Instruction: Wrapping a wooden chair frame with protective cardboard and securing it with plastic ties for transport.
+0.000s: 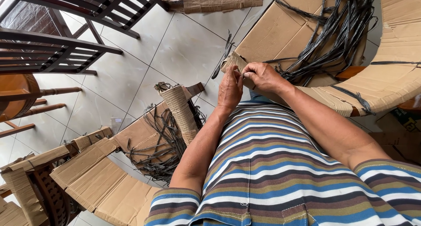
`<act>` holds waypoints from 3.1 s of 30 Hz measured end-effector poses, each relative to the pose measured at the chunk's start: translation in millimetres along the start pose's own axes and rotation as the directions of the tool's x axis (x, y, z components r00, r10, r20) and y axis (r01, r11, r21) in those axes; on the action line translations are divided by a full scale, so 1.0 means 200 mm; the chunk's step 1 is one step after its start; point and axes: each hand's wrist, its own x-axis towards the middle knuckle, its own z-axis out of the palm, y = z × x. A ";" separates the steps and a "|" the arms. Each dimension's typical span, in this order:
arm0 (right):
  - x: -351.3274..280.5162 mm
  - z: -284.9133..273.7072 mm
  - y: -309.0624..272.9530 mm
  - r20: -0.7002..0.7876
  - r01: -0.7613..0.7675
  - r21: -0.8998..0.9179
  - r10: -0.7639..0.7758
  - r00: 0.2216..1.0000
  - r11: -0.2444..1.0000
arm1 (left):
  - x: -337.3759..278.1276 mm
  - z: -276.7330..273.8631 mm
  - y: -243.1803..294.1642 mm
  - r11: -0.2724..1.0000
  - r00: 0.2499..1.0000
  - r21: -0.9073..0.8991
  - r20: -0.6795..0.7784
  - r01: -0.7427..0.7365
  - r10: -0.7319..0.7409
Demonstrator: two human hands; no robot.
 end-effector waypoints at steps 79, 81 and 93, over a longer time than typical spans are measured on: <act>-0.44 -0.57 1.36 0.325 -0.461 -0.255 0.524 0.787 0.850 | 0.08 0.38 0.26 0.796 0.975 0.596 -0.096 -0.106 0.202; -0.39 -0.52 1.56 0.227 -0.475 -0.400 0.586 0.778 0.784 | 0.07 0.38 0.25 0.793 0.976 0.601 -0.097 -0.098 0.194; 0.10 -0.31 1.52 0.308 -0.370 -0.461 0.537 0.786 0.806 | 0.12 0.32 0.37 0.777 0.983 0.623 -0.070 -0.089 0.169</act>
